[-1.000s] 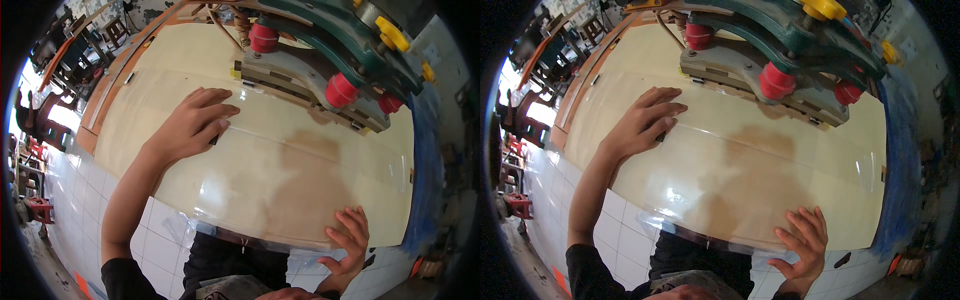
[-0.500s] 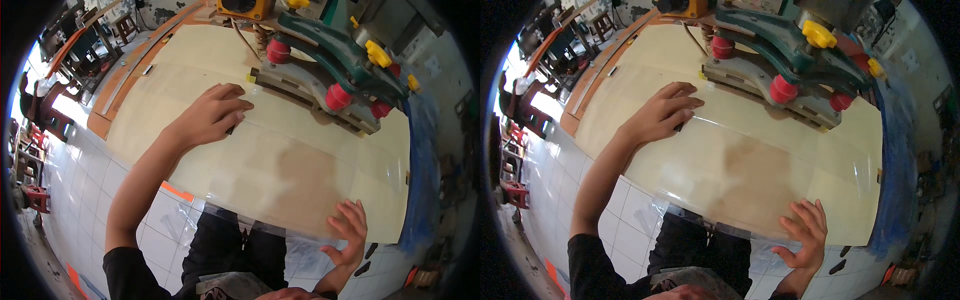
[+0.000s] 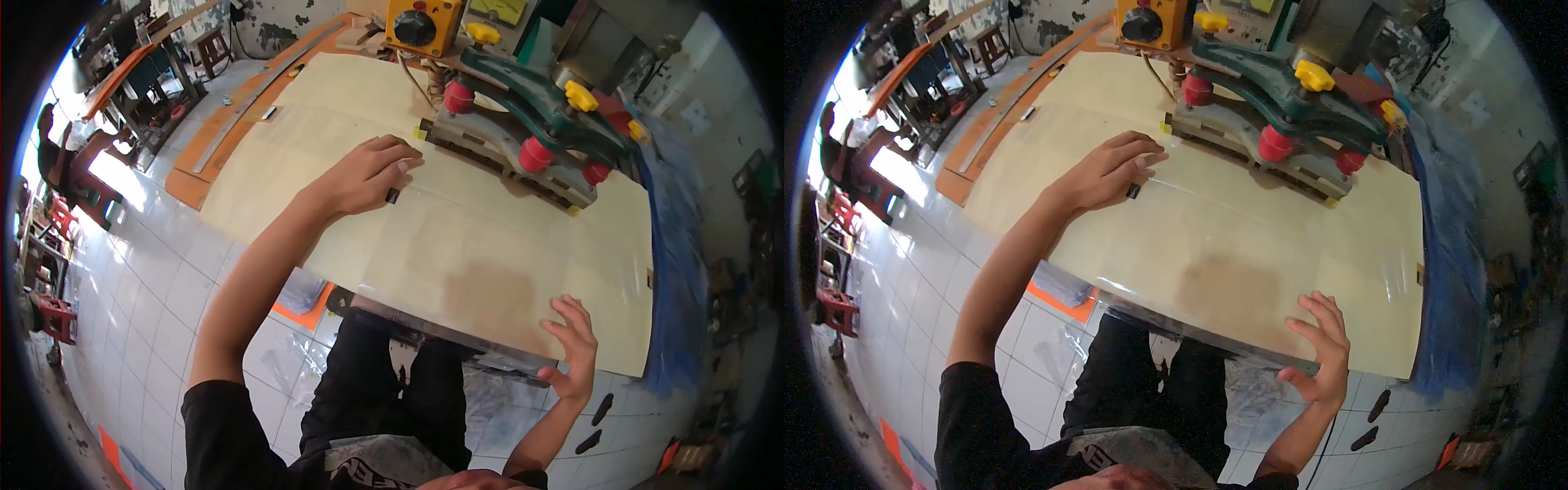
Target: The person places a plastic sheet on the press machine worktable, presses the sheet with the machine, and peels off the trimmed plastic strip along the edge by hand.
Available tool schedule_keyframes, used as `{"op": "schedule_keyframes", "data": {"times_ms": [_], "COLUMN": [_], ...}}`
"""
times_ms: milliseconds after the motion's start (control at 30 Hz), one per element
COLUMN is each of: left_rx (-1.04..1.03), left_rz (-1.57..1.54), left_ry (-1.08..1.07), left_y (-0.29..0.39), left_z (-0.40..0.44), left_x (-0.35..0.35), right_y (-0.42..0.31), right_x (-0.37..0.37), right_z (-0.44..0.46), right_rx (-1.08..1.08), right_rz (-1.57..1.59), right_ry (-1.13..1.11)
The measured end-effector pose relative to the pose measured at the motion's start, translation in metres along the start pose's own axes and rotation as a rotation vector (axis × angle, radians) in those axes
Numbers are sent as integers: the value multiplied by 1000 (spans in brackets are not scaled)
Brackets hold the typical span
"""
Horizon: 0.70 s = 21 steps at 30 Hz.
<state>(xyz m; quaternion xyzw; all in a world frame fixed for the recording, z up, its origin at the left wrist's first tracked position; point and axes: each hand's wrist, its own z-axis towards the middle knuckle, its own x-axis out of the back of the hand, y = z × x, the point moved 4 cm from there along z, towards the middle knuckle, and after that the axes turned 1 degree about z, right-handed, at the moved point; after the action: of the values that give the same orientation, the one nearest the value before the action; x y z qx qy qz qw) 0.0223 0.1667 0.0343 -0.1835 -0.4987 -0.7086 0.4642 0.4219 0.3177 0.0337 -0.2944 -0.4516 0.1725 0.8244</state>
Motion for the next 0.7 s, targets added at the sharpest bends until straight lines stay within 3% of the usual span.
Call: {"op": "schedule_keyframes", "data": {"times_ms": [267,333,400,433,467,500,533,600,700], "left_rx": [-64,-173,-140,-92,-98,13,121,210,333], "left_rz": [16,280,290,291,302,187,69,-72,-305], "left_ry": [116,90,96,99,109,230,346,580,756], "left_y": [10,23,53,63,66,62,55,19,-25], "left_z": [-5,-11,-28,-40,-53,-69,-84,-112,-142], "left_x": [12,20,44,54,59,70,82,91,96], "right_y": [23,39,44,42,44,50,55,73,98], "right_x": [12,20,30,37,49,58,65,84,100], "right_z": [-16,-27,-36,-38,-43,-49,-51,-62,-70], "right_rx": [-62,-26,0,17,-121,-262,-252,-316,-249], "right_rz": [334,346,462,463,389,316,322,319,404], "right_ry": [236,278,521,526,630,733,738,955,978]}}
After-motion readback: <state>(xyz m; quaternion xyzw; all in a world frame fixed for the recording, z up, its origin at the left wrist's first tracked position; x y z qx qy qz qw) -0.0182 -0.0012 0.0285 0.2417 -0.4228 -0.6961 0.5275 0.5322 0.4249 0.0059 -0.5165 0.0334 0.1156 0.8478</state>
